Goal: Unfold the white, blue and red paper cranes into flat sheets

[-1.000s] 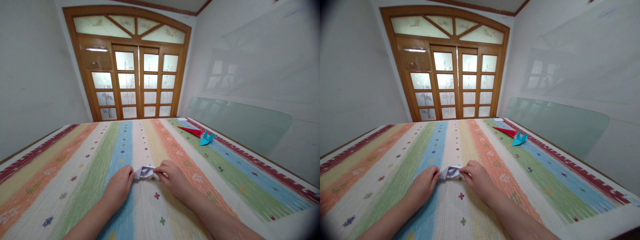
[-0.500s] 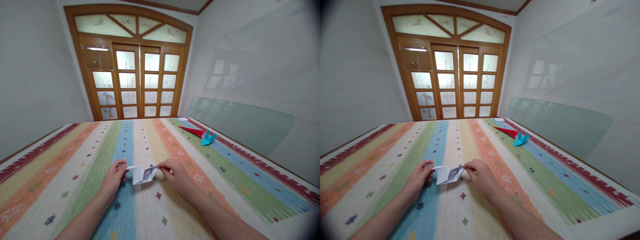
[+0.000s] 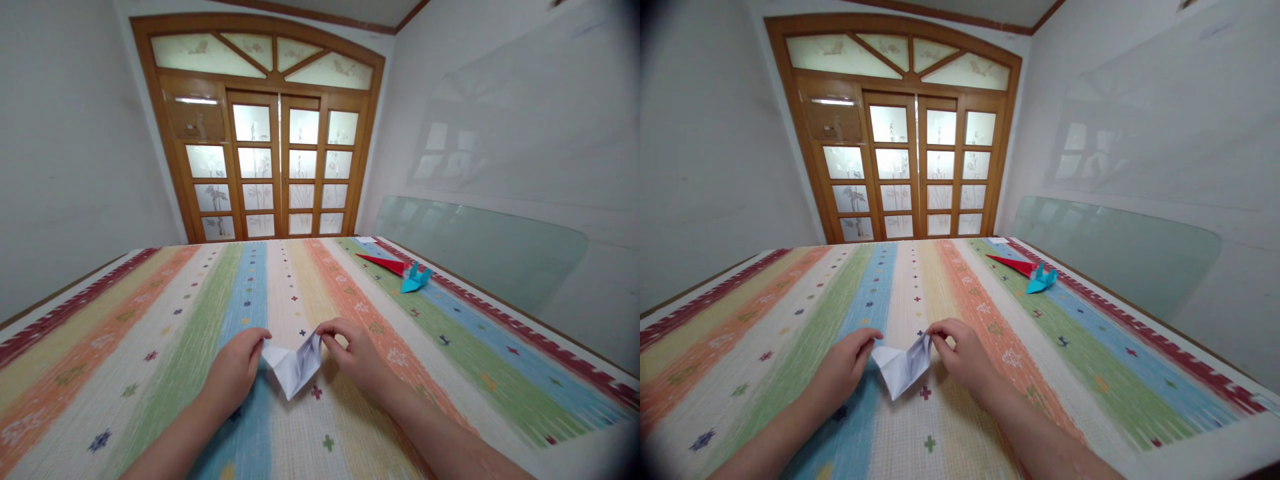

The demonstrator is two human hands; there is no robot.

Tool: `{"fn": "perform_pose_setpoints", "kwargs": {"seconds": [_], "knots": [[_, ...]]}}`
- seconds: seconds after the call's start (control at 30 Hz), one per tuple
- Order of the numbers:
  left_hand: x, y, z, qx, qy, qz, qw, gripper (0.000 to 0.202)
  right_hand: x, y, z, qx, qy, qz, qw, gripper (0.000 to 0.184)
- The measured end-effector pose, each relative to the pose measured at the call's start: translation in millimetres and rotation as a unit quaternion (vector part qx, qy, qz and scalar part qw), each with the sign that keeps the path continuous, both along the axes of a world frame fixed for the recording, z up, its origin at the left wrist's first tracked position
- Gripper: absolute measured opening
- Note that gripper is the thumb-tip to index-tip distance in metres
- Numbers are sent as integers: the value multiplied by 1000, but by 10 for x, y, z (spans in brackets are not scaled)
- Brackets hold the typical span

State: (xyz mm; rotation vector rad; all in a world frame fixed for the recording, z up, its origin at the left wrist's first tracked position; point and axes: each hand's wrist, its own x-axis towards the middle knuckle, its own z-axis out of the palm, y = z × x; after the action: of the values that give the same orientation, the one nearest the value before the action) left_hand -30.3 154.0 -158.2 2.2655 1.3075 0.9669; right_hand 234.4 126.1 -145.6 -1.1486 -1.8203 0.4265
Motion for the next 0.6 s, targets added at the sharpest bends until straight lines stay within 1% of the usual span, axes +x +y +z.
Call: {"fn": "perform_pose_setpoints", "kwargs": {"seconds": [0.07, 0.13, 0.23, 0.33, 0.43, 0.5, 0.6], "knots": [[34, -69, 46, 45, 65, -30, 996, 29, -7, -12, 0, -4, 9, -7, 1000, 17], [62, -127, 86, 99, 112, -55, 987, 31, -15, -18, -1, -11, 25, -12, 1000, 16], [91, -198, 143, 184, 153, -97, 966, 32, -32, -23, -2, -29, 63, -4, 998, 16], [116, -258, 193, 231, 177, -147, 946, 31, -49, -25, -5, -42, 96, 13, 994, 15], [138, -315, 227, 237, 166, -194, 937, 32, -64, -24, -20, -47, 116, 31, 992, 14], [144, -356, 245, 219, 130, -211, 944, 29, -78, -25, -36, -58, 124, 39, 990, 14], [142, -414, 270, 179, 69, -209, 959, 27, -109, -36, -53, -79, 121, 39, 989, 14]]}}
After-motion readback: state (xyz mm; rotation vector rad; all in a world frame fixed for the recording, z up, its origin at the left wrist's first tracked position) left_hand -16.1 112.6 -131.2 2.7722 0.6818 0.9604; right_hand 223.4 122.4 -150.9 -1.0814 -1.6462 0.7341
